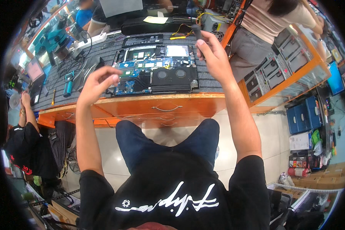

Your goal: The person connects small wires and ribbon cables to the motherboard inside an open laptop, using their fingers to press connectors into place while working on a padded bench.

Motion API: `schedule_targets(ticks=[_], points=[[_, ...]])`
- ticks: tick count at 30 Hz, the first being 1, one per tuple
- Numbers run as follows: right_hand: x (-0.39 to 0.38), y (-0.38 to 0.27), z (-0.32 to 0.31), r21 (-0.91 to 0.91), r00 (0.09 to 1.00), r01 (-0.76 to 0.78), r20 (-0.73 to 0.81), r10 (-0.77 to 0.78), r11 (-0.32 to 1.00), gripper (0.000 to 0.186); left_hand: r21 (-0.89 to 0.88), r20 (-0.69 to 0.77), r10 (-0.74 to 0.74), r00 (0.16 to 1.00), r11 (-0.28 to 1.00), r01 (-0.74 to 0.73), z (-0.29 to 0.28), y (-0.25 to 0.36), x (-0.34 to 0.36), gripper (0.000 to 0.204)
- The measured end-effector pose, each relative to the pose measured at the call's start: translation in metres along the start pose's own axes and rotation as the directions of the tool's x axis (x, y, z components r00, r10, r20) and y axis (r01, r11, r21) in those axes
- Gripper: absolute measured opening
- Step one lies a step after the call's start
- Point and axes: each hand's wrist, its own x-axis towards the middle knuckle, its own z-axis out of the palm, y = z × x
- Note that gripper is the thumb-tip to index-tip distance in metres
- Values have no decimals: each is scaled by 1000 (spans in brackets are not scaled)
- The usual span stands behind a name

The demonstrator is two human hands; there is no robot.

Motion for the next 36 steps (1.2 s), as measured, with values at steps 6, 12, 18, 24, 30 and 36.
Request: schedule_targets(ticks=[6,12,18,24,30,36], points=[[5,28,-20,-73,987,-69,-151,57,995,51,-11,-158,-50,986,999,49,-28,-73,-4,26],[32,43,-12,-117,993,-83,-97,72,990,66,138,-160,45,986,990,-23,-30,-64,89,29],[41,85,-40,-181,977,-191,-134,168,965,64,276,41,15,999,961,-25,-16,-56,163,27],[44,127,-58,-276,960,-240,-207,187,931,58,357,82,131,988,922,-152,-15,-81,205,26],[33,143,-74,-624,920,-389,-232,315,677,52,339,221,75,972,929,-149,-4,-80,186,19],[33,154,-74,-682,927,-355,-166,338,640,51,283,424,126,897,922,-264,18,-72,174,21]])
